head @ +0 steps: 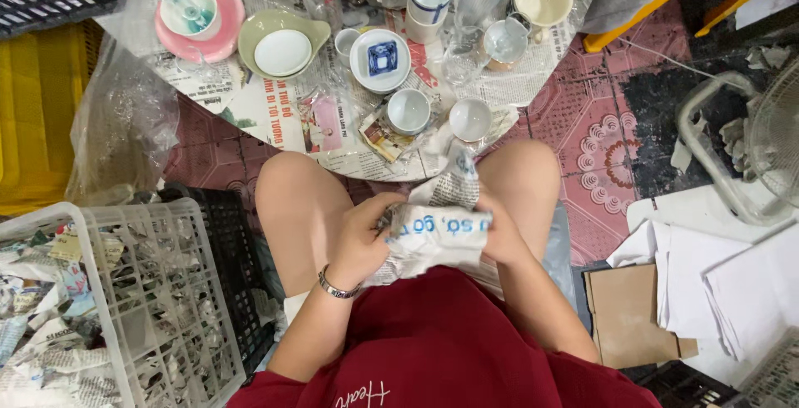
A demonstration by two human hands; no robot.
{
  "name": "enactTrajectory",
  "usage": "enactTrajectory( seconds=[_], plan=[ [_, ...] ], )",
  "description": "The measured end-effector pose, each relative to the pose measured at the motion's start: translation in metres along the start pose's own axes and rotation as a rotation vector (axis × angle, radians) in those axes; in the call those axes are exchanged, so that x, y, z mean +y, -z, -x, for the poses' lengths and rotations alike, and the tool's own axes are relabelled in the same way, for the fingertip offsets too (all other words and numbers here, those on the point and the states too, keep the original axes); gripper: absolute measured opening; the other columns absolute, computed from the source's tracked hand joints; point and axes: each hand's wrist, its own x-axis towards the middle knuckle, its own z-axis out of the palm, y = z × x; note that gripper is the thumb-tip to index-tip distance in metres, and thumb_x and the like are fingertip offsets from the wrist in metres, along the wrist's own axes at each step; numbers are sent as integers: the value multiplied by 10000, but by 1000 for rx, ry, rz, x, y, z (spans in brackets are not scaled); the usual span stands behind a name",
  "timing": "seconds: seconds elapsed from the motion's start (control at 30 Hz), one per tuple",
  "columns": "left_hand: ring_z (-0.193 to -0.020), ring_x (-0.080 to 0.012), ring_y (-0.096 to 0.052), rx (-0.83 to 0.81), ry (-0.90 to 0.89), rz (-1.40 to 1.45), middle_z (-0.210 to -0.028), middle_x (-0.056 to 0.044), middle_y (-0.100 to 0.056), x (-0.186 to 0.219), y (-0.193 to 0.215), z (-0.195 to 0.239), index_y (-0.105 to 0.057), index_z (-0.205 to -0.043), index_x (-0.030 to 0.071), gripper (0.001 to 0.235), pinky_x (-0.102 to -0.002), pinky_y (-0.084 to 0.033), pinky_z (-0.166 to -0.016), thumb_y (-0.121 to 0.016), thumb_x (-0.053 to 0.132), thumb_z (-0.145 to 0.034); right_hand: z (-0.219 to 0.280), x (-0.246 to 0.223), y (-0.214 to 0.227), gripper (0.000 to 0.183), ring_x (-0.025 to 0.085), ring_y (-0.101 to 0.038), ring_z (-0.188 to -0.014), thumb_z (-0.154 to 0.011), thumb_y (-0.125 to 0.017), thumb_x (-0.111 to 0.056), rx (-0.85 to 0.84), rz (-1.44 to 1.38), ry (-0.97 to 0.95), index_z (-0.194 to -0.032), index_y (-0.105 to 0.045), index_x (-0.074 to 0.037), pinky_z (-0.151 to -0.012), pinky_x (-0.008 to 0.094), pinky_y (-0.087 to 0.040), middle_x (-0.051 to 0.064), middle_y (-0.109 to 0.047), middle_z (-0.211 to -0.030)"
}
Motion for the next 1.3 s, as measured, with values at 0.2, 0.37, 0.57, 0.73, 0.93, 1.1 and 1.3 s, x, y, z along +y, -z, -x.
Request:
enactTrajectory(
  seconds=[0.2, 0.37, 0.57, 0.73, 0.93, 1.1, 1.3],
  plan=[
    [-1064, -336, -731, -35, -132, -118, -1149, -183, -739, 2, 0, 3, -681, -1237, 36, 493, -381, -568, -934, -595, -17, -754, -4, 12, -6, 511, 335, -686, -1185, -947, -697, -82, 212, -547, -77, -1411, -546, 68, -1040, 490, -557, 218, -666, -1318],
    [-1006, -327, -742, -91, 57, -117, -1079, -186, -741, 4, -3, 4, -666, -1241, 25, 441, -372, -576, -874, -665, 70, -803, -15, -7, -17, 595, 319, -649, -1257, -963, -703, -93, 156, -373, 29, -1493, -468, 41, -1086, 489, -546, 199, -632, -1339],
    [-1074, -345, -711, -116, -107, -108, -1160, -209, -718, 7, -2, 0, -644, -1252, -19, 534, -386, -547, -926, -773, 153, -763, -23, -41, -25, 640, 244, -624, -1283, -942, -696, -196, 128, -155, -99, -1490, -467, 42, -1093, 409, -511, 148, -619, -1403],
    [-999, -280, -733, -120, -77, 6, -1101, -183, -731, -4, -1, -2, -653, -1214, -33, 499, -349, -557, -882, -777, 153, -767, -23, -41, -23, 653, 224, -619, -1290, -943, -709, -212, -65, -115, -6, -1509, -484, 23, -1115, 388, -489, 126, -640, -1385],
    [-784, -147, -688, -79, 159, 93, -859, -94, -753, -18, -9, 2, -738, -1035, -23, 179, -287, -541, -728, -699, 114, -927, -19, -9, -17, 554, 200, -666, -1149, -851, -758, -77, 354, -164, -52, -1356, -540, -17, -996, 372, -546, 73, -670, -1267],
    [-759, -71, -605, -33, 256, 235, -827, -16, -713, -9, -17, -3, -726, -1023, -16, 223, -256, -509, -683, -732, 191, -942, -26, -2, -19, 242, 181, -681, -1053, -922, -736, -51, 506, -147, -37, -1150, -698, 19, -931, 326, -545, 78, -738, -1136],
    [-645, -36, -574, -173, 375, 276, -741, 32, -678, -8, -10, -6, -728, -1044, -14, 253, -241, -496, -594, -725, 209, -924, -22, -4, -15, 228, 102, -656, -1054, -1002, -627, -92, 503, -101, -71, -1195, -704, 1, -933, 257, -514, 27, -737, -1154]
  ],
)
